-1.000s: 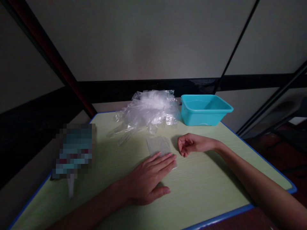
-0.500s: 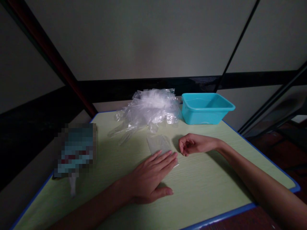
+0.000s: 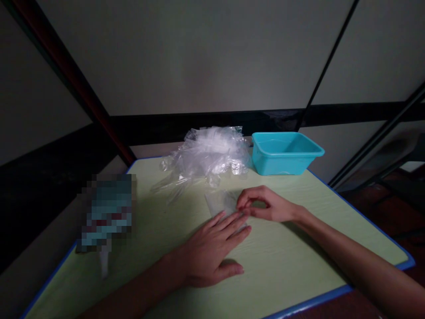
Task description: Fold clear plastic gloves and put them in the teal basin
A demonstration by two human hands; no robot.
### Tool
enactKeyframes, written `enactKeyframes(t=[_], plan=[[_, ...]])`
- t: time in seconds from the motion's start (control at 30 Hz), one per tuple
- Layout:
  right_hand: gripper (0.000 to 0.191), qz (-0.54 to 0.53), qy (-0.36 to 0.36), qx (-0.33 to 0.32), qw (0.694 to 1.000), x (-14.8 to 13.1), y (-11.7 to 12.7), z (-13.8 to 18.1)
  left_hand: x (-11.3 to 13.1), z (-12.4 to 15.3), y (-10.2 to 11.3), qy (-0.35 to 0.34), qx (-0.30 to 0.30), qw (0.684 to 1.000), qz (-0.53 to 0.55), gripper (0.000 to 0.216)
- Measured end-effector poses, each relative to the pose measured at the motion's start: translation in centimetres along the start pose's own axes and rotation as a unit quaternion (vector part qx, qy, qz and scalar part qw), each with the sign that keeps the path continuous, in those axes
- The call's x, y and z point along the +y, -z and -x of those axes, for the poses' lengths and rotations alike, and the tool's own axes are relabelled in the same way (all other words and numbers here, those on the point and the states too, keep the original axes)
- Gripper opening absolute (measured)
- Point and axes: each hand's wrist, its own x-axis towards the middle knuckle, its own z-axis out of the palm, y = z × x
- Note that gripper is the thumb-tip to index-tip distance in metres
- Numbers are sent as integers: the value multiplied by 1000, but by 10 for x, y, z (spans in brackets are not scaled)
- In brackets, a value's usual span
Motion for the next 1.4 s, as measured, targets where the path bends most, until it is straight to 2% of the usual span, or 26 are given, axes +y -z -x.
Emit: enactKeyframes(t=[0.07,0.13,0.27,0.37,0.47,0.67,1.1,1.27,1.4], plan=[[28,63,94,-50,992,-9,-16,-3,2,0,1,3,14,1000,9,58],[44,101,149,-116,977,-14,-31,-8,5,-1,3,8,23,1000,20,47],[62,155,176,-165,958,-9,-42,-19,8,0,2,22,25,999,16,33],[63,170,184,-188,950,2,-36,-28,6,1,0,36,34,999,8,44],[63,190,183,-202,943,11,-30,-37,4,1,-1,31,20,999,3,59],[54,221,169,-227,933,19,-23,-52,3,1,-2,13,10,1000,16,68],[55,310,96,-237,916,27,-14,-76,2,1,-2,9,-4,1000,25,70],[56,328,100,-223,913,33,-13,-82,3,-1,-1,0,-19,1000,13,73],[57,340,105,-207,911,34,-14,-82,5,0,-2,-7,-4,999,33,71]])
